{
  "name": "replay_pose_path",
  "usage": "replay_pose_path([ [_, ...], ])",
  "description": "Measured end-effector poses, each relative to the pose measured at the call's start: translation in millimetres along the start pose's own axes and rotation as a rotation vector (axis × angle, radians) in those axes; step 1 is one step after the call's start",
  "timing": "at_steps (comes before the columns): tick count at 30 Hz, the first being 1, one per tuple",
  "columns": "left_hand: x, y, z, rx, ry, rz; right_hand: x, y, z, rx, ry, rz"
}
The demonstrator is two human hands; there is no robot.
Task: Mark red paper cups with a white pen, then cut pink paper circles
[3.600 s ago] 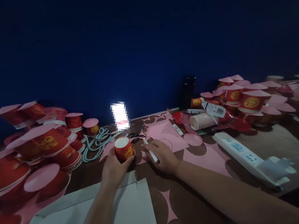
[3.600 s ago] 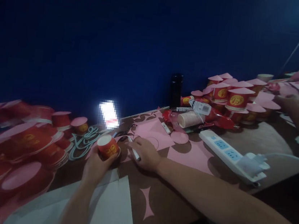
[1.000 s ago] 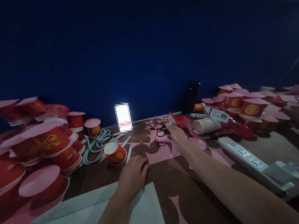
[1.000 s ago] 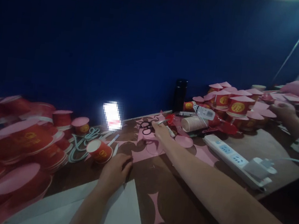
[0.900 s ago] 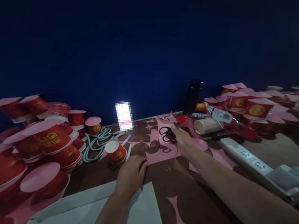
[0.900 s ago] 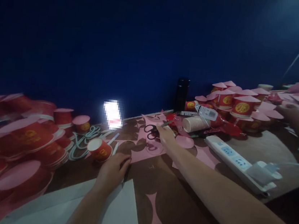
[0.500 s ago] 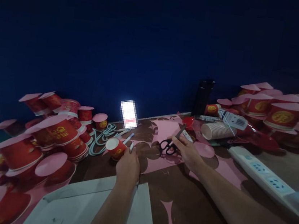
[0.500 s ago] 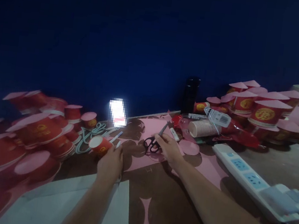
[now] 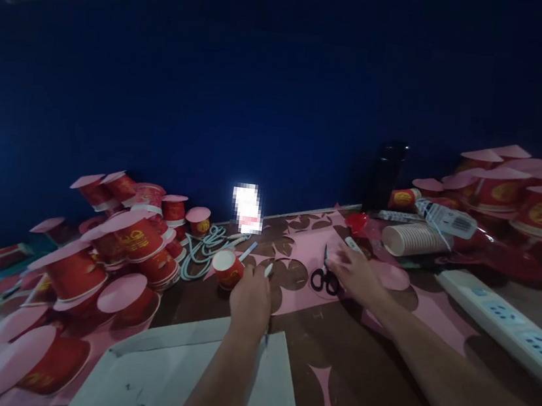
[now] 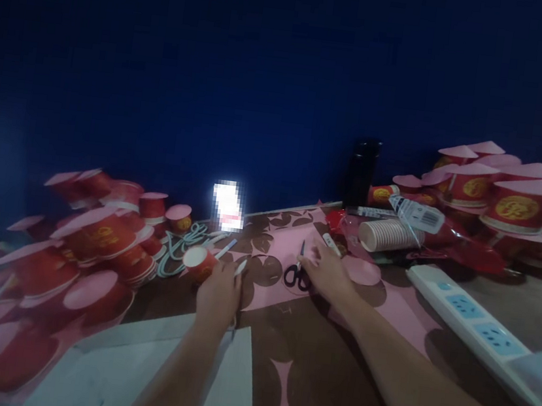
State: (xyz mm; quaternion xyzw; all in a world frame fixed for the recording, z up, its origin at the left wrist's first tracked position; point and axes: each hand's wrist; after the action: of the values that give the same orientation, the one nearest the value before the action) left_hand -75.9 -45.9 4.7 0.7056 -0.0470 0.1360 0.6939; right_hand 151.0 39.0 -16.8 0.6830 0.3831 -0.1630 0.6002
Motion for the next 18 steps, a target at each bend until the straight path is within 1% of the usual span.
replay_pose_path([
  [2,5,2.6,3,0.142,-0.125,0.19,-4,-2,4,0.127,0.098,0.086],
  [3,9,4.3,4,0.195,-0.178,0.324,-9,-2,8,0.14,0.156,0.07],
  [4,16,6.0,4,0.216,-0.215,0.485,-15,-2,12,0.099,0.212,0.031],
  [5,23,7.7,3,0.194,-0.228,0.666,-22,-2,16,0.015,0.262,-0.018],
  [6,31,9.0,1,0.163,-0.201,0.873,-29,-3,20,-0.081,0.289,-0.059],
  [8,48,9.7,-4,0.011,-0.107,1.335,-41,-5,26,-0.258,0.311,-0.096],
  [9,55,8.7,-7,-0.044,-0.079,1.559,-44,-6,28,-0.308,0.304,-0.111],
  [10,60,6.5,-10,-0.084,-0.069,1.726,-46,-8,29,-0.306,0.31,-0.121],
  [11,64,3.3,-12,-0.11,-0.058,1.839,-48,-9,30,-0.278,0.34,-0.125],
  [13,66,-5.6,-15,-0.117,-0.02,1.949,-48,-9,30,-0.263,0.453,-0.109],
  [14,65,-10.6,-16,-0.128,-0.003,1.955,-47,-9,29,-0.303,0.511,-0.104],
  [16,59,-19.8,-17,-0.156,-0.011,1.927,-46,-7,29,-0.355,0.595,-0.109],
  [18,52,-25.3,-17,-0.211,-0.019,1.825,-45,-6,29,-0.308,0.594,-0.136],
])
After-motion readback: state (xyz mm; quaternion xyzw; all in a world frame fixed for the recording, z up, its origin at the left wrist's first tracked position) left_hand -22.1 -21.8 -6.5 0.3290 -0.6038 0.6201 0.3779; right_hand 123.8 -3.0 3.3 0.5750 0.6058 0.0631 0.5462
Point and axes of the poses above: each hand's wrist, its own z-axis away from the middle knuckle, its own y-axis out of the back of the hand, x = y × z, and after that the axes turned 15 degrees about -x, right-handed
